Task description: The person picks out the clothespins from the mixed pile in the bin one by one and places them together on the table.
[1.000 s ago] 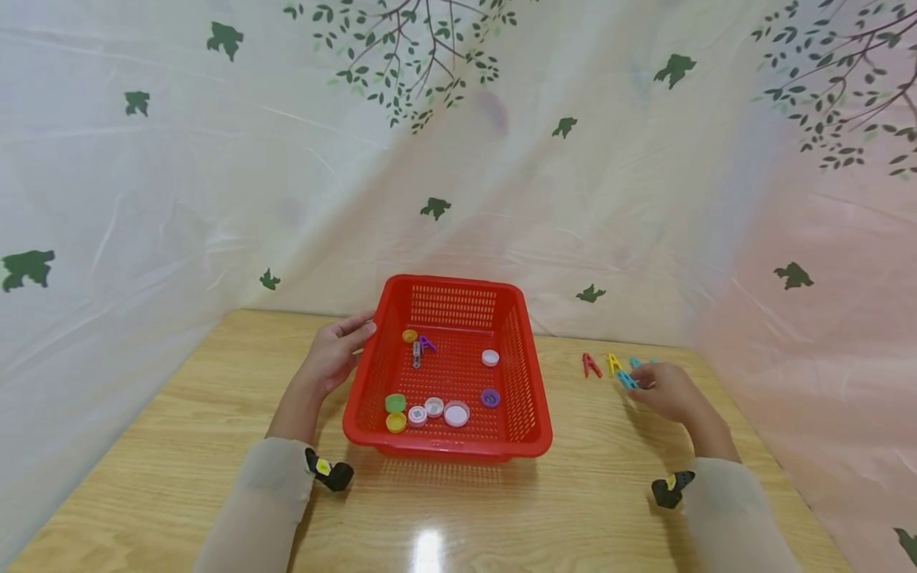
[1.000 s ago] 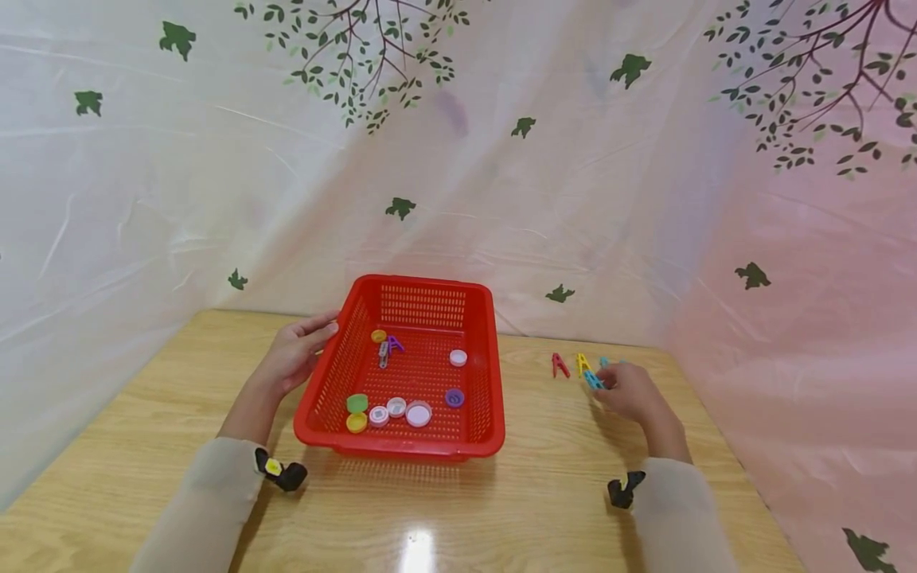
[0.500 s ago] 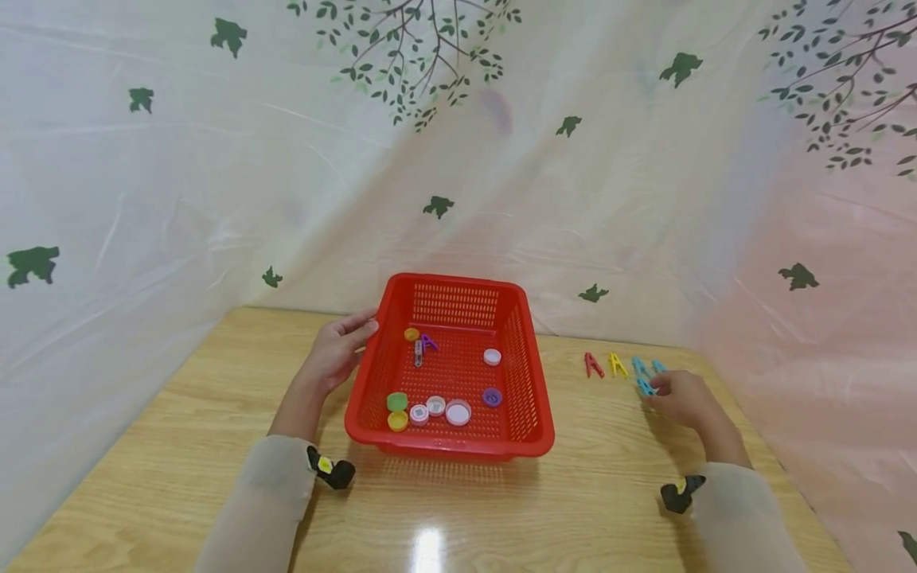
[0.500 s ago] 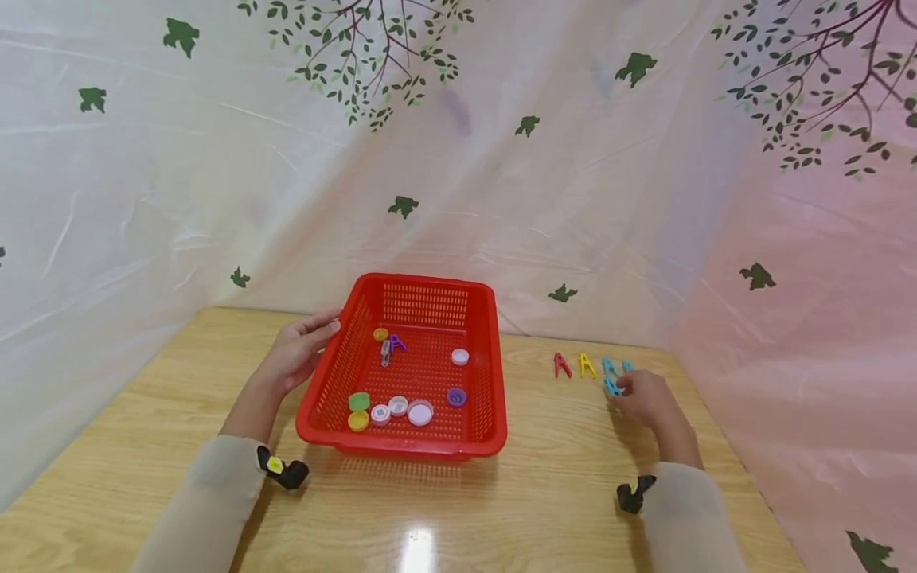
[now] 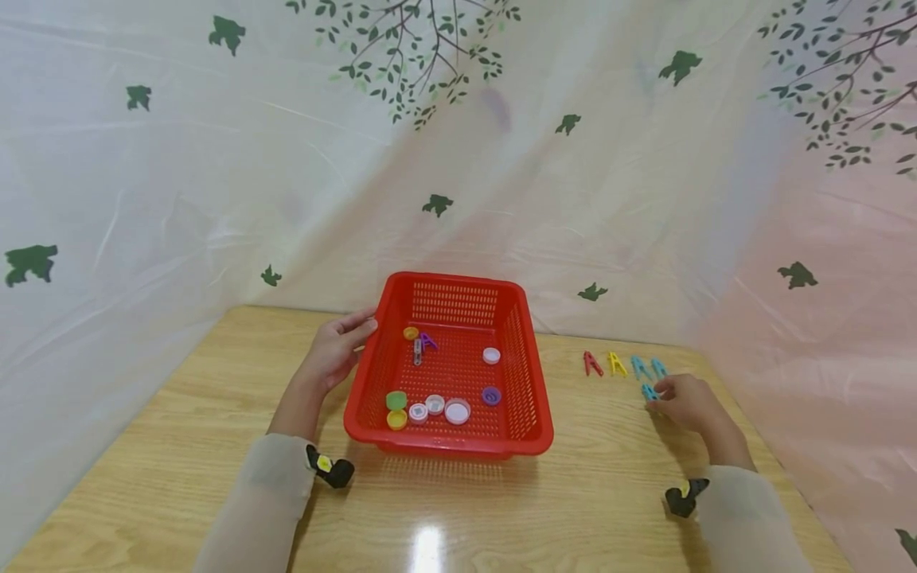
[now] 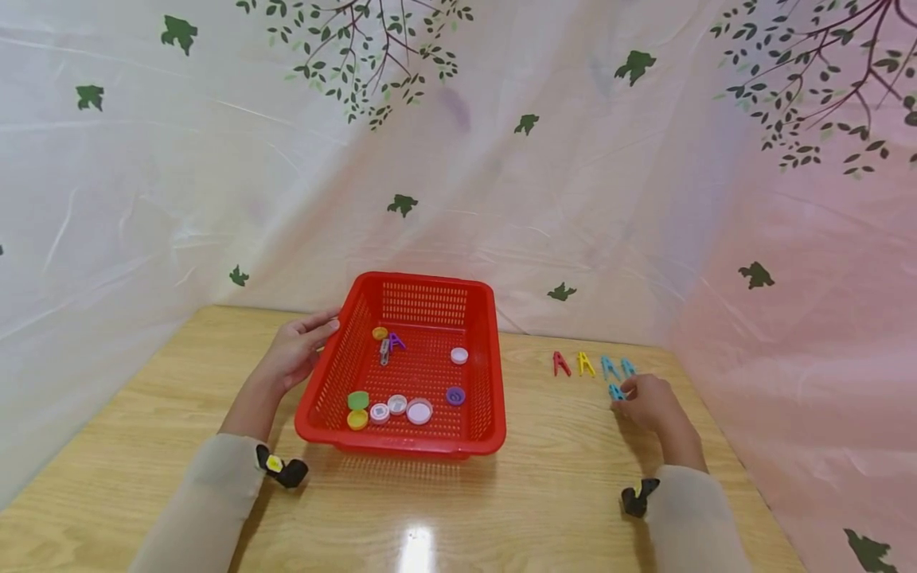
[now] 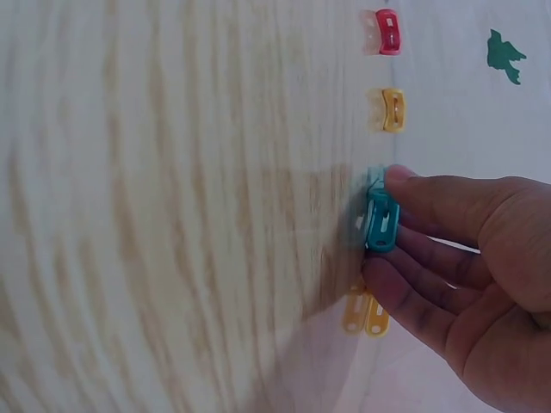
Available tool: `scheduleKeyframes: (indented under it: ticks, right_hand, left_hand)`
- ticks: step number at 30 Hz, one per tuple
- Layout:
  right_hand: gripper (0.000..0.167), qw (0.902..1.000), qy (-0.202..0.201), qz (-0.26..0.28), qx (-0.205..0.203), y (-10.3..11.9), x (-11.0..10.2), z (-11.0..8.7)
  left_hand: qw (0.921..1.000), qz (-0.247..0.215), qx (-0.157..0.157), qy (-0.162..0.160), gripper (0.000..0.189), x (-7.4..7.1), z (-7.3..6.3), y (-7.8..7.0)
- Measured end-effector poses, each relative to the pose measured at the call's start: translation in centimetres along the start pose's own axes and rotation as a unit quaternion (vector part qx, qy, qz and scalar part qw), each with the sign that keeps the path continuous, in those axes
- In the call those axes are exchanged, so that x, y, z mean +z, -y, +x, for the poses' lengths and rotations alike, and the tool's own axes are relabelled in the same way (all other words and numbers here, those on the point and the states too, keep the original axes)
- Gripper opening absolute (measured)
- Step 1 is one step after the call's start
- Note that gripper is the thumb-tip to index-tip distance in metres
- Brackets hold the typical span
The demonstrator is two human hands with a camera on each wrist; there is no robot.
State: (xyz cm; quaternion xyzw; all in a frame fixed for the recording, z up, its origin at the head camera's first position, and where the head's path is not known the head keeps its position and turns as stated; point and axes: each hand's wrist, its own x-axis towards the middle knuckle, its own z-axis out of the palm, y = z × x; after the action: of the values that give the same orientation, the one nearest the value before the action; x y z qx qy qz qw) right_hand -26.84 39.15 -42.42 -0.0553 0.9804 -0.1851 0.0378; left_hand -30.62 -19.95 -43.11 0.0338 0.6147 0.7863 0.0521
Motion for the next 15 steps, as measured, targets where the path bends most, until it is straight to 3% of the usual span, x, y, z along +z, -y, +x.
scheduleKeyframes:
  ticks: [15]
  right_hand:
    - [0.040, 0.9999, -0.002, -0.011, -0.006, -0.03, -0.03, -0.14]
  left_hand:
    - [1.0000, -0.001, -0.002, 0.002, 0.053, 0.08, -0.02, -0.08]
